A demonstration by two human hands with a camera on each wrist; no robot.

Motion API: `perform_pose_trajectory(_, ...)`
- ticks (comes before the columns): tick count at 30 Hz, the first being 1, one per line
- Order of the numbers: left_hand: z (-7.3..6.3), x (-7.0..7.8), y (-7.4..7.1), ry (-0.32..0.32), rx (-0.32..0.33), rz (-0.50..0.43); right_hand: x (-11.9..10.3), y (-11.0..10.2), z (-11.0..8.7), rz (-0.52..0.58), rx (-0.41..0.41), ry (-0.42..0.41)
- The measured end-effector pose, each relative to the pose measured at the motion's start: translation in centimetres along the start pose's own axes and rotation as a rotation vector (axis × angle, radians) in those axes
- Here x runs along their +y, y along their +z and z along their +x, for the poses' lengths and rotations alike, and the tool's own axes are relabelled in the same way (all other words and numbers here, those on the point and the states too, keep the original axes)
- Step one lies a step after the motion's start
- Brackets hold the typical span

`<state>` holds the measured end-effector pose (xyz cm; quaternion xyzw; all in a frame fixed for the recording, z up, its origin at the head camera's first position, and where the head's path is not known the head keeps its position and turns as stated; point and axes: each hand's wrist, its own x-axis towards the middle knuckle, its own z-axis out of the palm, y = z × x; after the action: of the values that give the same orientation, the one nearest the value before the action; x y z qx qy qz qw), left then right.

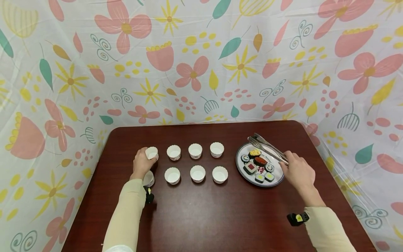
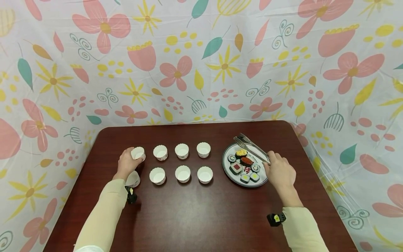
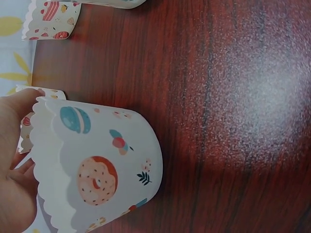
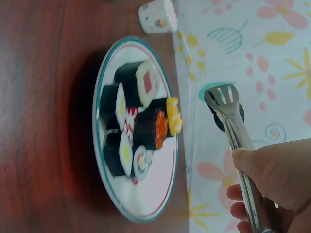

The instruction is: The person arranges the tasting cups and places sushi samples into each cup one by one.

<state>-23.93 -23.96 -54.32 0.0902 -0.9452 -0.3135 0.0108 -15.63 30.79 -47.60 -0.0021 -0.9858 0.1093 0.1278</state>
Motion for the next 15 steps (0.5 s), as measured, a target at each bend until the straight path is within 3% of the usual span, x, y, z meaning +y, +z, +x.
perform_pose_trajectory(15, 0.0, 0.0, 0.1, 0.009, 0.023, -0.012, -5.0, 0.8, 2.0, 0.0, -0.026, -0.076)
